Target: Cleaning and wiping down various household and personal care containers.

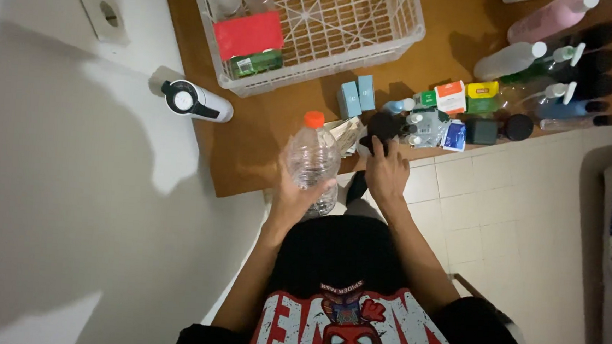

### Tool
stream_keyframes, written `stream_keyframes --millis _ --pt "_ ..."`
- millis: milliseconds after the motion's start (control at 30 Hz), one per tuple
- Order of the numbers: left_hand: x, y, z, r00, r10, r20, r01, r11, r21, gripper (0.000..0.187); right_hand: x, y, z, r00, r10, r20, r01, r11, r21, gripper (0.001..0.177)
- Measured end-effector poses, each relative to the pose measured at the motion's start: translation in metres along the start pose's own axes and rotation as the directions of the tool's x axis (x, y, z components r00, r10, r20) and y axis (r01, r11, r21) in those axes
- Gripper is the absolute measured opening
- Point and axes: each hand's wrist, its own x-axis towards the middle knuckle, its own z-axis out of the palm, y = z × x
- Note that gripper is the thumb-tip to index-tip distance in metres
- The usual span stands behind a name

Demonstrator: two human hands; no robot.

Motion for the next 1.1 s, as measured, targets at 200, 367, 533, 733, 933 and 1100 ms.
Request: stream_keyframes --millis 200,367,533,733,933,1100 --pt "0.001 0.022 0.020 0.996 -0.083 -0.024 0.084 0.996 0.039 0.120 0.004 0.035 0.035 0.993 -0.112 -0.028 0.111 0.994 -0.016 0.037" --pt "0.001 0.025 0.037 0.992 -0.075 -0.103 0.083 0.994 0.078 0.122 -0.007 -0.004 -0.054 0.918 -0.119 -0.378 0.247 0.918 0.311 0.022" --pt "0.003 0.034 0.061 0.952 0.285 -0.116 -0.301 0.938 -0.171 0.120 -0.025 -0.049 -0.135 0.933 -0.100 -0.346 0.328 0.631 0.703 0.010" --pt "-0.001 0.053 0.072 0.925 0.374 -0.063 -0.362 0.919 0.155 0.121 0.024 -0.056 -0.161 0.979 -0.057 -0.193 0.202 0.255 0.946 0.023" --pt "0.005 0.068 0.071 0.965 0.107 -0.238 -0.194 0.903 -0.383 0.121 0.006 -0.076 -0.187 0.956 -0.200 -0.214 0.283 0.441 0.852 0.044" --pt "0.004 0.052 0.064 0.934 0.347 -0.083 -0.348 0.937 -0.001 0.122 0.024 -0.070 -0.187 0.998 -0.045 -0.043 0.059 0.470 0.881 0.053"
